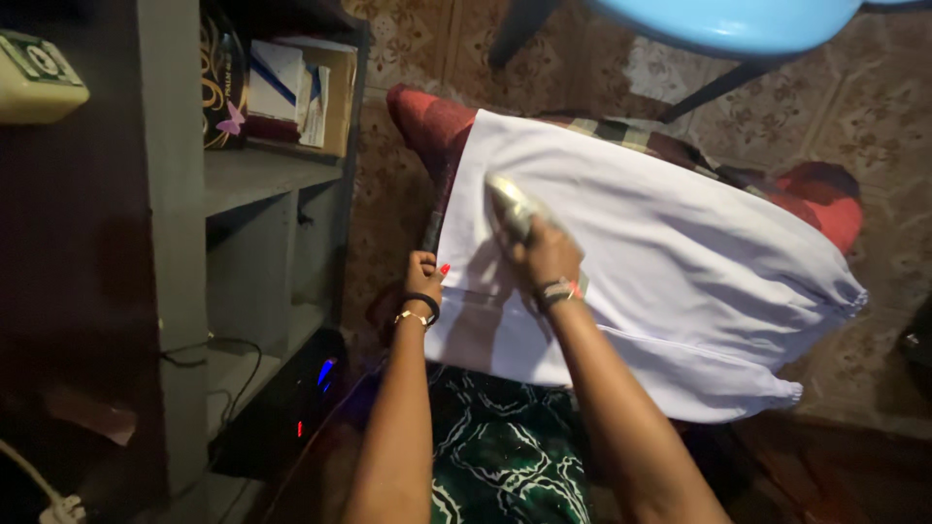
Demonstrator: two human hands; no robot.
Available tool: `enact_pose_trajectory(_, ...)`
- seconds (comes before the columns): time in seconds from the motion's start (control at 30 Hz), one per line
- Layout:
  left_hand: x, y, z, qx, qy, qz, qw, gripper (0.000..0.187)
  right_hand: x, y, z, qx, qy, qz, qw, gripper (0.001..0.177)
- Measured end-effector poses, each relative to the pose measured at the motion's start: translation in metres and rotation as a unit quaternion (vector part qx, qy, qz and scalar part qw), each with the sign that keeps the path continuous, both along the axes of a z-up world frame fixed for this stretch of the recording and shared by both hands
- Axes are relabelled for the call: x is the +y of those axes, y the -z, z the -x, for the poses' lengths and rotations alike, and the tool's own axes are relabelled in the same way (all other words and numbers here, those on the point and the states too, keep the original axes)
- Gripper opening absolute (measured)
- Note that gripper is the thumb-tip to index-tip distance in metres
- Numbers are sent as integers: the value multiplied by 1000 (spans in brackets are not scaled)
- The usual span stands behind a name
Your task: The person irons a white garment on a padded surface, moving the iron back and forth across different sections and smoothing the fabric with their hands.
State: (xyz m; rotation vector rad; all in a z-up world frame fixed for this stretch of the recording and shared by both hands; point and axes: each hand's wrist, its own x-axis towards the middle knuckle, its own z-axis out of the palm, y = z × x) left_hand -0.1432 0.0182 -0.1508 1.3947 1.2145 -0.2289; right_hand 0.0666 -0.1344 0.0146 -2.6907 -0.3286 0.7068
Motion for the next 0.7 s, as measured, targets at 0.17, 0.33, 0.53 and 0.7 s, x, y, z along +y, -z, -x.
enact_pose_trajectory(0.17,0,1,2,2,-7,-3,1000,36,-1,9,27,3,-50,-15,999,22)
enact_pose_trajectory(0.33,-1,3,1,-8,16,-29,999,34,24,20,6,2,-12,-7,1000,36)
enact_pose_trajectory(0.53,-5,5,2,-53,25,-96,994,33,52,17,-8,-4,39,-2,999,41)
enact_pose_trajectory(0.7,-5,8,4,-6,14,-61,998,35,31,3,9,19,-65,-17,998,29)
